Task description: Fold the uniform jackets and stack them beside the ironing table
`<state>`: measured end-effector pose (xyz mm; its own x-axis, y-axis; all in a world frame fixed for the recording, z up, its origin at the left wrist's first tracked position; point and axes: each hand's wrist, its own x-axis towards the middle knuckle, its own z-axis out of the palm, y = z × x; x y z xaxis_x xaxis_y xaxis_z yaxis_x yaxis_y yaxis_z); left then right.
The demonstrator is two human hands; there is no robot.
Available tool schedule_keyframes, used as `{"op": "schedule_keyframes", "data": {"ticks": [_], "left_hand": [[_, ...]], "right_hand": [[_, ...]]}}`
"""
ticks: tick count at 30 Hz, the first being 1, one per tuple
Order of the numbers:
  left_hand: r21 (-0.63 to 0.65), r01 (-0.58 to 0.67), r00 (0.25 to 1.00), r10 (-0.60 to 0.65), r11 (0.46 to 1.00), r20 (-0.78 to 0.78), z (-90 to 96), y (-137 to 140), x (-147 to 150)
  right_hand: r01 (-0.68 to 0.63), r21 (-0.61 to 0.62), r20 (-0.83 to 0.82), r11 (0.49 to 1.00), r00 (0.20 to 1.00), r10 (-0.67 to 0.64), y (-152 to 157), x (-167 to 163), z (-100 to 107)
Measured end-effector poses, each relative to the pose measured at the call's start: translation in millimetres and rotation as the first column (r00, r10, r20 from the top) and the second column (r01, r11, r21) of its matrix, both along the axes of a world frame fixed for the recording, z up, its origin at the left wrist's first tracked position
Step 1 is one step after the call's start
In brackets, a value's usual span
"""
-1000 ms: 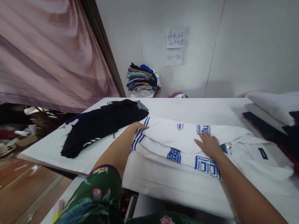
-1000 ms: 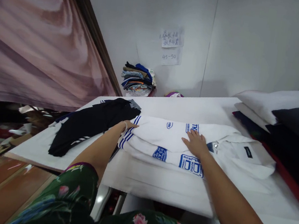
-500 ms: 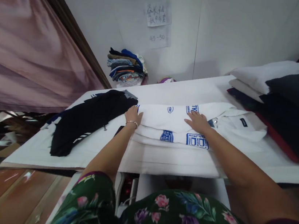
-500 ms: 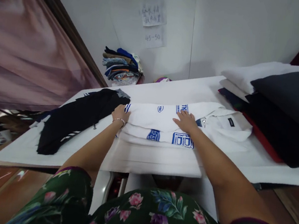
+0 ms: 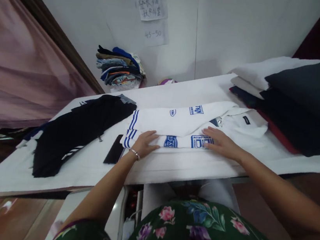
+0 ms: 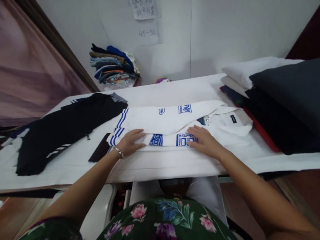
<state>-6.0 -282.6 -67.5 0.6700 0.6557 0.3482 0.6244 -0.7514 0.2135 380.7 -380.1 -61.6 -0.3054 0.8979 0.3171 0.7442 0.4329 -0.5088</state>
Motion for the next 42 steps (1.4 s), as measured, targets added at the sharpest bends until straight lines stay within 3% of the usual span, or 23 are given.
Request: {"op": "schedule_keyframes", "data": {"ticks": [5, 12, 29, 34, 42], "left_hand": [[-0.033, -0.011, 1.000, 0.010, 0.999, -0.022, -4.4, 1, -2], [-0.044, -0.068, 0.997, 0.069, 0.997, 0.038, -17.4, 6, -1], [-0.051, -0.117, 0.983, 0.123, 0.992, 0.136, -22.8, 11, -1], [0.026, -0.103, 0.993, 0.102, 0.994, 0.058, -25.4, 13, -3], [0.073, -0.203, 0.972, 0.210, 0.976, -0.103, -20.2, 8, -1]], "right_hand": [[0.080, 0.057, 0.213, 0.995, 0.973, -0.090, -40, 40, -7], [0.213, 0.155, 0.302, 0.965, 0.920, -0.252, -52, 85, -24], [0.218, 0.174, 0.201, 0.960, 0.947, -0.252, -44, 85, -15], [0.294, 0.170, 0.305, 0.941, 0.892, -0.334, -42, 84, -19], [0.311, 0.205, 0.334, 0.928, 0.869, -0.365, -42, 86, -33]]}}
